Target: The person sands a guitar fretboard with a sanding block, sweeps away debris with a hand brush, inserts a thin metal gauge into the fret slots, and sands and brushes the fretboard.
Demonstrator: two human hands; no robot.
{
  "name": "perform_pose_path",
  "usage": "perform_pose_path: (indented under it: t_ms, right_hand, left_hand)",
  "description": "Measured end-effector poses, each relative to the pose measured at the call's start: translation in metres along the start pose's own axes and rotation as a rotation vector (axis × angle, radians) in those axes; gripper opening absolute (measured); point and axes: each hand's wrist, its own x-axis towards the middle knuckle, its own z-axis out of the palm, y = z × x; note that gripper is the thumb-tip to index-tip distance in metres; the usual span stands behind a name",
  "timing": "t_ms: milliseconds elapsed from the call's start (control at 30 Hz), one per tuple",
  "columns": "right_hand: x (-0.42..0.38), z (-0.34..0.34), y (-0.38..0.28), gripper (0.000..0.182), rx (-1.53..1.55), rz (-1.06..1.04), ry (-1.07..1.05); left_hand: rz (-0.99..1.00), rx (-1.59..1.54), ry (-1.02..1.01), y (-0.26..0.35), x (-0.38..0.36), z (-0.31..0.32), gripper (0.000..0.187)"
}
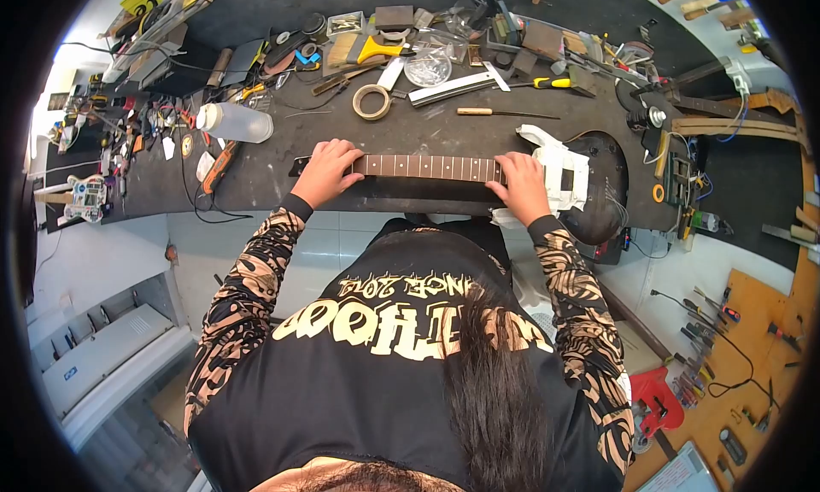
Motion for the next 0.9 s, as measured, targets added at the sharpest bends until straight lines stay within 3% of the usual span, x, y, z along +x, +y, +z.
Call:
perform_pose_path:
  t_ms: [233, 400, 433, 467, 633, 833, 900]
  right_hand:
    - [-0.003, 0.005, -0.009, 0.062, 0.03, 0.048, 0.018]
    - [0.033, 0.028, -0.05, 0.048, 0.156, -0.043, 0.049]
    - [0.04, 0.025, -0.055, 0.048, 0.127, -0.038, -0.067]
    - [0.04, 0.026, -0.057, 0.05, 0.112, -0.063, -0.032]
    - [0.011, 0.02, -0.025, 0.056, 0.049, -0.026, 0.034]
    - [-0.05, -0.01, 0.036, 0.057, -0.099, 0.183, 0.061]
    - [-0.072, -0.016, 0.055, 0.047, -0.117, 0.253, 0.125]
  left_hand:
    - [-0.023, 0.032, 0.028, -0.004, -0.007, -0.001, 0.048]
    - [0.062, -0.054, 0.099, 0.045, 0.034, 0.026, 0.052]
    - [0.069, -0.076, 0.091, 0.057, 0.048, 0.036, 0.053]
    - [0.055, -0.091, 0.076, 0.073, 0.058, 0.041, 0.053]
    - [0.121, -0.099, 0.098, 0.121, 0.097, 0.07, 0.054]
    - [0.138, -0.117, 0.036, 0.109, 0.097, 0.064, 0.056]
    - [0.145, -0.095, 0.03, 0.099, 0.091, 0.061, 0.057]
